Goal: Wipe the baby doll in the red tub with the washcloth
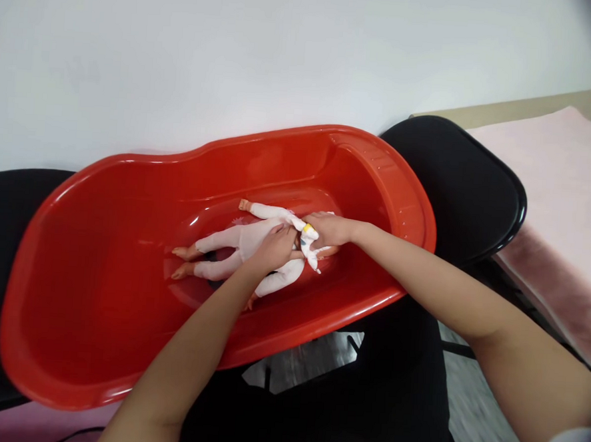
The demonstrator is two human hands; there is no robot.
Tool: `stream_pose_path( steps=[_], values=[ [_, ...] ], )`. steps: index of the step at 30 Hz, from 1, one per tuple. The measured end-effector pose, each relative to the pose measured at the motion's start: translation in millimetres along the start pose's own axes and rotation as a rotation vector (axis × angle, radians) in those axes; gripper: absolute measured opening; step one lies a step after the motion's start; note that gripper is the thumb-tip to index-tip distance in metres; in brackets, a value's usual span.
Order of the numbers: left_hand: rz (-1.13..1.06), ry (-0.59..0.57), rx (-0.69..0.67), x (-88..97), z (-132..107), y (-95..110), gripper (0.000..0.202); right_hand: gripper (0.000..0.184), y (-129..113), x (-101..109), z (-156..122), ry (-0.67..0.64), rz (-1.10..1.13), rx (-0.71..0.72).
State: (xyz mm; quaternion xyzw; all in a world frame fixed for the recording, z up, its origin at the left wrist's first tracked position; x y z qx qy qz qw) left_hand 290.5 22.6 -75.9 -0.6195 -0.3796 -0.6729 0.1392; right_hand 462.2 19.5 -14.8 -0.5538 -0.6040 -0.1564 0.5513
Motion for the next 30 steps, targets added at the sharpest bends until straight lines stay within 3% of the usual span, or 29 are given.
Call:
stream_pose_path(
  steps=[22, 30],
  values=[
    [-0.014, 0.022, 0.006, 1.9, 0, 4, 0.047, 0.084, -9, 2, -8, -0.060, -0.045, -0.027],
    [-0.056, 0.026, -0.006, 8.3, -1, 9, 0.029, 0.104, 1, -1, -7, -0.103, -0.070, 0.053]
  ],
)
Point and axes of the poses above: each hand's wrist, its own z-axis towards the middle knuckle, its own x-axis out of the back of the hand, y = z × x, the point moved 4 cm from there along z, towards the middle knuckle, and after that the axes turned 4 degrees about z, right-handed, at the moved point
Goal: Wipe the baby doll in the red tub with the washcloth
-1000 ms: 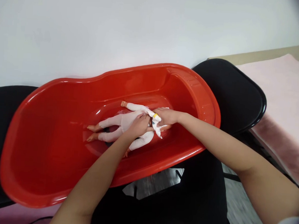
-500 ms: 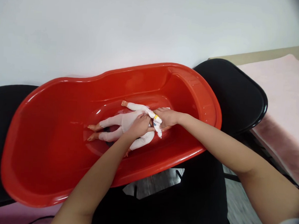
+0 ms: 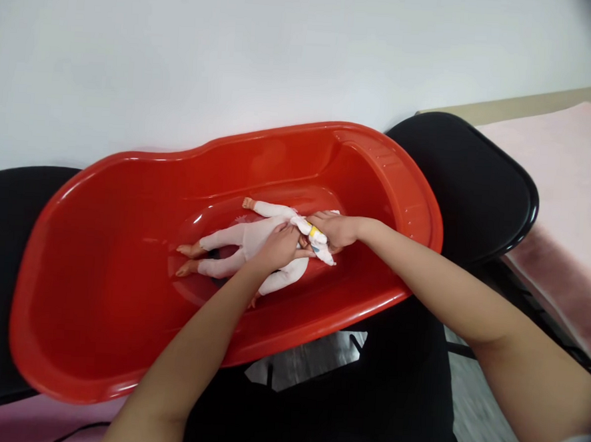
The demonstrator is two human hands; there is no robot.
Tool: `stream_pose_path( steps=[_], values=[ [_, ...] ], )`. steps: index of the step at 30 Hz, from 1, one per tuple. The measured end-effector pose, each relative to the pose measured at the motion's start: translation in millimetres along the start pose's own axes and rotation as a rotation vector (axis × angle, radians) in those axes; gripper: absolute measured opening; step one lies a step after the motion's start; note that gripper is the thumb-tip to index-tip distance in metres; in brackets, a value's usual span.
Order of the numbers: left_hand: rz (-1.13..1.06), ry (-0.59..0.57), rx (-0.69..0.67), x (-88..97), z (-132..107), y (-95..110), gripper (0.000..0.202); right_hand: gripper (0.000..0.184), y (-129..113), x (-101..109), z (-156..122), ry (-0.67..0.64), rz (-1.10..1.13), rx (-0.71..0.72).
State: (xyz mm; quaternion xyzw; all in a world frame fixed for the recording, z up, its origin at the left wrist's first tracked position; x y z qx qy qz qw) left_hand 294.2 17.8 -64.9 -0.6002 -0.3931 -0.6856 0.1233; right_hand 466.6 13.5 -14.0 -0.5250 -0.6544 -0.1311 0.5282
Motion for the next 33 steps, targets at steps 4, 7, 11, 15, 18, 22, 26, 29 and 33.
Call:
stream_pose_path(
  steps=[4, 7, 11, 15, 18, 22, 26, 29, 33],
  values=[
    [-0.001, -0.001, 0.001, -0.6, 0.0, -0.9, 0.034, 0.108, 0.7, -0.6, 0.5, 0.001, -0.008, 0.005],
    [0.002, -0.001, 0.016, -2.1, 0.1, -3.1, 0.032, 0.096, -4.2, 0.1, 0.2, 0.027, -0.018, -0.021],
    [-0.005, -0.002, 0.028, -2.4, -0.3, -3.5, 0.030, 0.082, -8.4, -0.9, 0.4, 0.076, -0.026, -0.023],
    [-0.032, 0.008, 0.018, -0.2, -0.9, -0.5, 0.026, 0.087, -4.6, -3.1, 0.9, 0.078, -0.020, -0.012],
    [-0.044, 0.006, 0.009, 1.0, -1.0, 1.6, 0.025, 0.094, -1.3, -3.2, 1.0, 0.060, 0.000, 0.001],
    [-0.035, 0.010, 0.011, 0.6, -0.8, 1.1, 0.027, 0.094, -1.0, -3.0, 1.9, 0.051, -0.008, 0.008],
    [-0.029, 0.018, 0.030, -1.7, -0.6, -2.2, 0.031, 0.086, -2.1, -4.3, 2.9, 0.073, -0.016, -0.015],
    [-0.033, 0.020, 0.025, -2.5, -0.8, -2.6, 0.028, 0.083, -2.5, -5.2, 2.2, 0.079, -0.005, -0.002],
    [-0.028, 0.009, 0.012, -1.3, -0.4, -0.6, 0.025, 0.086, -1.2, -3.8, 0.3, 0.057, -0.005, 0.015]
  ],
)
Point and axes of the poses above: each hand's wrist, its own z-axis towards the middle knuckle, its own x-axis out of the back of the hand, y = z × x, the point moved 4 cm from there along z, towards the middle knuckle, and after that the axes turned 4 degrees about z, right-handed, at the moved point
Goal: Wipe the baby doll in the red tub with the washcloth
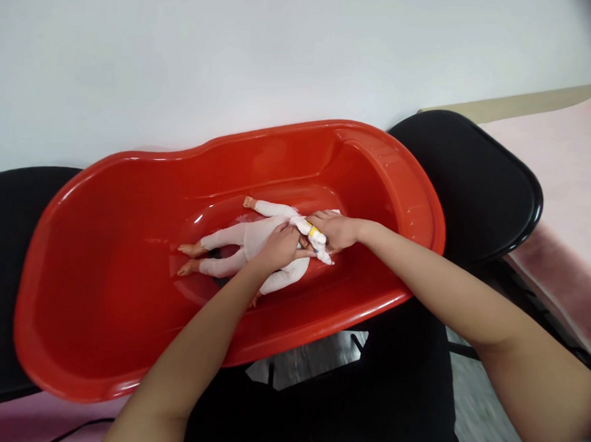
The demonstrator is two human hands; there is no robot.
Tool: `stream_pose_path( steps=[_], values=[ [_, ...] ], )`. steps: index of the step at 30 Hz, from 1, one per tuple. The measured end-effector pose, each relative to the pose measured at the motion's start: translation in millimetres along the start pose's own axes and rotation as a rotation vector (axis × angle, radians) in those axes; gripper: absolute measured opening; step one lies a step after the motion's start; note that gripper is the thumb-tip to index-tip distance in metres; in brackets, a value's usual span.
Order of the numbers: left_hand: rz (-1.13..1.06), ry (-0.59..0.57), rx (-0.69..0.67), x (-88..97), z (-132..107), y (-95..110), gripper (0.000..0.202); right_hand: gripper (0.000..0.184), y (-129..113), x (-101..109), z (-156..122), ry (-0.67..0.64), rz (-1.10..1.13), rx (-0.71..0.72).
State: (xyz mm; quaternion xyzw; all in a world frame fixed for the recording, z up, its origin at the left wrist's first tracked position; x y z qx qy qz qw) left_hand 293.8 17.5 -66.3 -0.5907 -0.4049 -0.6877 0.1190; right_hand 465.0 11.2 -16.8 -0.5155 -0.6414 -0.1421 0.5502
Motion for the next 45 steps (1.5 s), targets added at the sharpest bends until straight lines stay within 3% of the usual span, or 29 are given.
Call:
stream_pose_path(
  steps=[7, 13, 17, 22, 31, 39, 45],
  values=[
    [0.040, -0.014, 0.005, -1.7, 1, -2, 0.028, 0.080, 3, 6, 1, -0.026, 0.053, 0.007],
    [0.048, -0.031, 0.023, -5.2, 1, -6, 0.043, 0.030, -1, 10, 2, 0.003, 0.110, -0.017],
    [0.049, -0.036, 0.034, -4.9, 1, -5, 0.047, 0.017, 0, 11, 3, 0.031, 0.140, 0.036],
    [0.032, -0.032, 0.037, -4.6, 1, -5, 0.074, 0.019, 6, 12, 4, 0.064, 0.215, -0.031],
    [0.043, -0.015, 0.020, 0.6, -3, 3, 0.068, 0.035, 9, 17, 0, 0.120, 0.239, -0.303],
    [0.021, -0.030, 0.008, -2.4, -3, 1, 0.086, 0.044, 16, 16, 0, 0.125, 0.185, -0.413],
    [0.044, -0.035, -0.013, -7.7, -3, 1, 0.069, 0.061, 29, 9, -2, 0.153, 0.167, -0.595]
  ],
)
Point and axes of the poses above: each hand's wrist, its own z-axis towards the middle knuckle, its own x-axis out of the back of the hand, y = z × x, the point moved 4 cm from there along z, towards the middle knuckle, and after that the axes turned 4 degrees about z, right-handed, at the moved point
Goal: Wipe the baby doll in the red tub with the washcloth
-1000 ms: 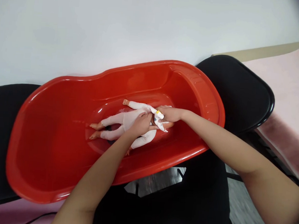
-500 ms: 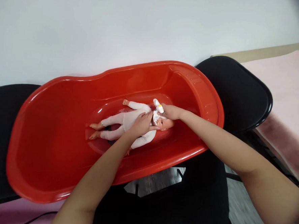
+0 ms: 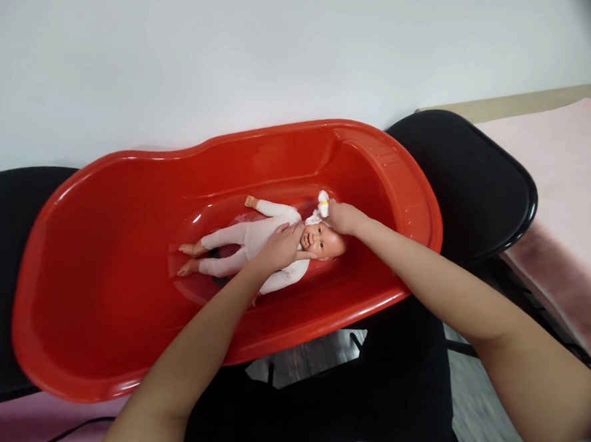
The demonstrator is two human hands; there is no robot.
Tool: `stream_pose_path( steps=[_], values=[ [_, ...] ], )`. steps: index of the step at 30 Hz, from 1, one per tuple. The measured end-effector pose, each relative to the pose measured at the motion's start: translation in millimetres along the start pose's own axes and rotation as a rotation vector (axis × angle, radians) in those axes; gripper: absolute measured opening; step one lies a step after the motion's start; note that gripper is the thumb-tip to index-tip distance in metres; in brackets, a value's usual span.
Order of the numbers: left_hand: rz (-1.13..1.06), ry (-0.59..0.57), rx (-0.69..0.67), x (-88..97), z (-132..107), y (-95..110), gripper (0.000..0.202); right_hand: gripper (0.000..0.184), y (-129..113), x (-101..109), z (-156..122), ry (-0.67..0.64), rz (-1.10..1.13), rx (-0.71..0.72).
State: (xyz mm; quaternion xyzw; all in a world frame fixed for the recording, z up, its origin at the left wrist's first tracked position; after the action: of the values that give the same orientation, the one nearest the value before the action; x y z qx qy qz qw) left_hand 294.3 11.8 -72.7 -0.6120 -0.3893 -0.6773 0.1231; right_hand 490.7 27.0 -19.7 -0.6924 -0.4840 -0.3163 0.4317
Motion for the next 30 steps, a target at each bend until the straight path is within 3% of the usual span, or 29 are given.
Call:
stream_pose_path(
  steps=[6, 11, 15, 20, 24, 27, 30],
  values=[
    [0.009, -0.019, 0.005, 0.7, 0, 3, 0.077, 0.053, 1, 2, -7, 0.037, -0.089, -0.031],
    [-0.003, -0.047, 0.028, 8.7, 3, 3, 0.060, 0.049, 1, 9, -13, 0.066, -0.270, -0.104],
    [-0.022, -0.042, 0.025, 10.6, 4, 7, 0.056, 0.048, -2, 19, -13, 0.148, -0.253, -0.021],
    [-0.024, -0.050, 0.074, 13.6, 3, 13, 0.079, 0.041, -5, 33, -9, 0.293, -0.212, 0.060],
    [0.007, -0.040, 0.034, 17.7, 0, 17, 0.090, 0.041, 0, 44, -7, 0.334, -0.190, 0.049],
    [0.042, -0.026, 0.011, 22.6, -2, 10, 0.088, 0.042, 9, 51, -8, 0.333, -0.195, 0.006],
    [0.062, 0.007, 0.026, 32.7, -9, -12, 0.073, 0.041, 18, 56, -8, 0.358, -0.192, -0.024]
  ],
)
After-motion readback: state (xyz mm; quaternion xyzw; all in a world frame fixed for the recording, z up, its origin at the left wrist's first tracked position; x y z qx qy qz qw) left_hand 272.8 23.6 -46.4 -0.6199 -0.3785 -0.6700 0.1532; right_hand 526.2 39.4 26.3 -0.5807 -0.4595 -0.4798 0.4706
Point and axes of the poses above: each hand's wrist, its own z-axis towards the middle knuckle, its own x-axis out of the back of the hand, y = z × x, the point moved 4 cm from there along z, towards the middle knuckle, and after that the axes turned 4 degrees about z, right-handed, at the moved point
